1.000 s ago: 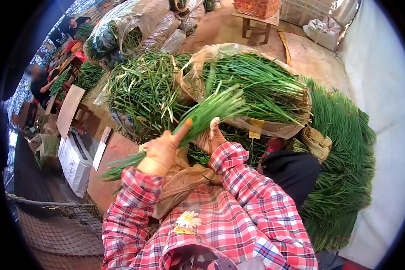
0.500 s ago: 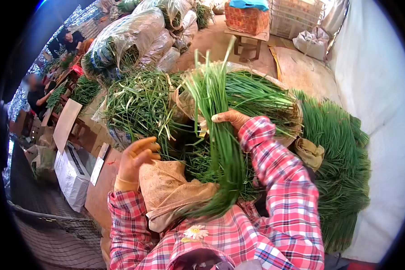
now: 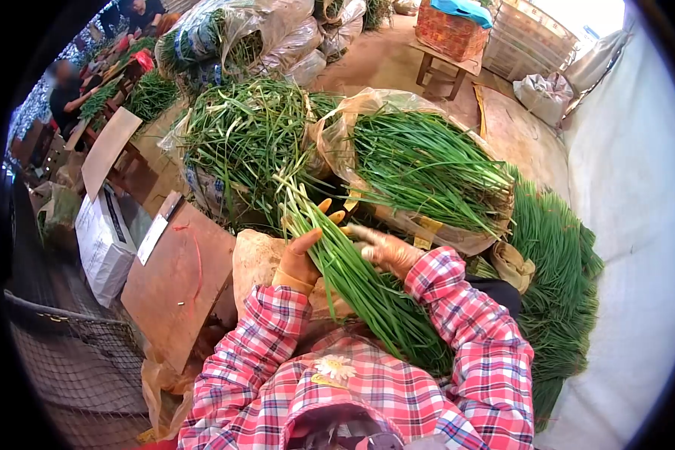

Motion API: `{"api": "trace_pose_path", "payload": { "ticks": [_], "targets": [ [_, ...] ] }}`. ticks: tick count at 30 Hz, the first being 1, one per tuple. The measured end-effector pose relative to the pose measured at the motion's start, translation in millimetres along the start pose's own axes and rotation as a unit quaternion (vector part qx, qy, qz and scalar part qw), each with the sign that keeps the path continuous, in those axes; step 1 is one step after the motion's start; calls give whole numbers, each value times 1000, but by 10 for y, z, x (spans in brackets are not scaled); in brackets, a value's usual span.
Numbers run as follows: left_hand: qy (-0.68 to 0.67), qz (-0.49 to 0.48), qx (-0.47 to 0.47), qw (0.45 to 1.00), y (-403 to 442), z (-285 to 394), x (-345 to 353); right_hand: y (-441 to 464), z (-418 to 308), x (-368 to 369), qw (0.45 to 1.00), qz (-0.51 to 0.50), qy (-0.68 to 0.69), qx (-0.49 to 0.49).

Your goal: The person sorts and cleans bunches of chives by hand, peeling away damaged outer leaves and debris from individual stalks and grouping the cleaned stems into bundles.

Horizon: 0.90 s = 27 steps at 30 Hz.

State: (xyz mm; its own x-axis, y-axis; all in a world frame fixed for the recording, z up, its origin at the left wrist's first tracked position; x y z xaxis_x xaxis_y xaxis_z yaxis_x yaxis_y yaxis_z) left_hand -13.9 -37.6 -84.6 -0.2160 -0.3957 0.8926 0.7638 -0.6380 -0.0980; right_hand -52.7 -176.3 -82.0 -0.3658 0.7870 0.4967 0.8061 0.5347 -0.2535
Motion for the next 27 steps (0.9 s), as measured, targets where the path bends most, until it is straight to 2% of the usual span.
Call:
{"api": "trace_pose_path", "payload": {
  "ticks": [4, 6, 7, 8, 10, 12, 14, 16, 17, 18, 19, 20, 21, 22, 24, 25, 26, 27],
  "targets": [
    [9, 54, 22, 998, 36, -10, -45, 50, -203, 43, 969, 168, -139, -120],
    [24, 57, 43, 997, 23, 22, -30, -65, -204, -2, 906, 231, -339, -107],
    [21, 58, 46, 997, 15, 21, -18, -79, -87, -101, 880, 228, -387, -152],
    [20, 29, 39, 999, 14, 9, 24, -110, -24, -75, 889, 215, -367, -173],
    [18, -28, 22, 999, -3, -29, 91, -128, 51, -16, 902, 172, -389, -74],
    [75, -13, -21, 997, 23, -72, 71, -110, -34, -65, 911, 144, -385, -39],
    [80, 12, -55, 995, 11, -98, 74, -98, -235, -89, 844, 0, -509, 167],
    [86, 31, -29, 995, 44, -46, 153, 28, -712, -222, 841, 45, -534, -75],
    [90, 28, -31, 995, 48, -40, 200, 179, -941, -310, 834, 26, -536, -131],
    [95, 25, -34, 995, 63, -47, 226, 294, -1279, -216, 799, 46, -565, -201],
    [94, -4, -37, 995, 116, -74, 231, 390, -1596, 18, 803, 62, -562, -187],
    [97, -5, -41, 994, 141, -73, 275, 597, -1784, 42, 766, 76, -586, -253],
    [103, -12, -42, 994, 155, -62, 347, 587, -2012, 379, 781, 57, -573, -242],
    [108, -19, -42, 993, 170, -54, 387, 833, -1891, 343, 782, 59, -572, -242],
    [93, -27, -38, 995, 166, -24, 388, 1225, -1402, 248, 739, -52, -656, -142],
    [116, 4, -41, 992, 137, 14, 370, 1270, -1237, 259, 720, -91, -679, -110],
    [137, 34, -42, 989, 120, 46, 341, 1092, -1036, 378, 761, -100, -639, -53],
    [129, -34, -66, 989, 219, -102, 71, 966, -946, 447, 794, -112, -597, 7]
  ]
}}
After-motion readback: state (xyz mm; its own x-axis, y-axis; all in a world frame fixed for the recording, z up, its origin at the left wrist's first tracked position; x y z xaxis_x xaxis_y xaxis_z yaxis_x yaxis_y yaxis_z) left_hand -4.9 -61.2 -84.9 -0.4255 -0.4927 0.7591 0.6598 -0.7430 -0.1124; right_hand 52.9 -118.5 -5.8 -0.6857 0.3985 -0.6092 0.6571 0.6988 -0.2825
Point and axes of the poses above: each hand's wrist, its own y-axis towards the middle knuckle, its own x-axis out of the palm, z = x × y, the point moved 5 cm from there along y, towards the middle knuckle, and after that the axes turned 6 degrees about -x, right-handed, at the moved point
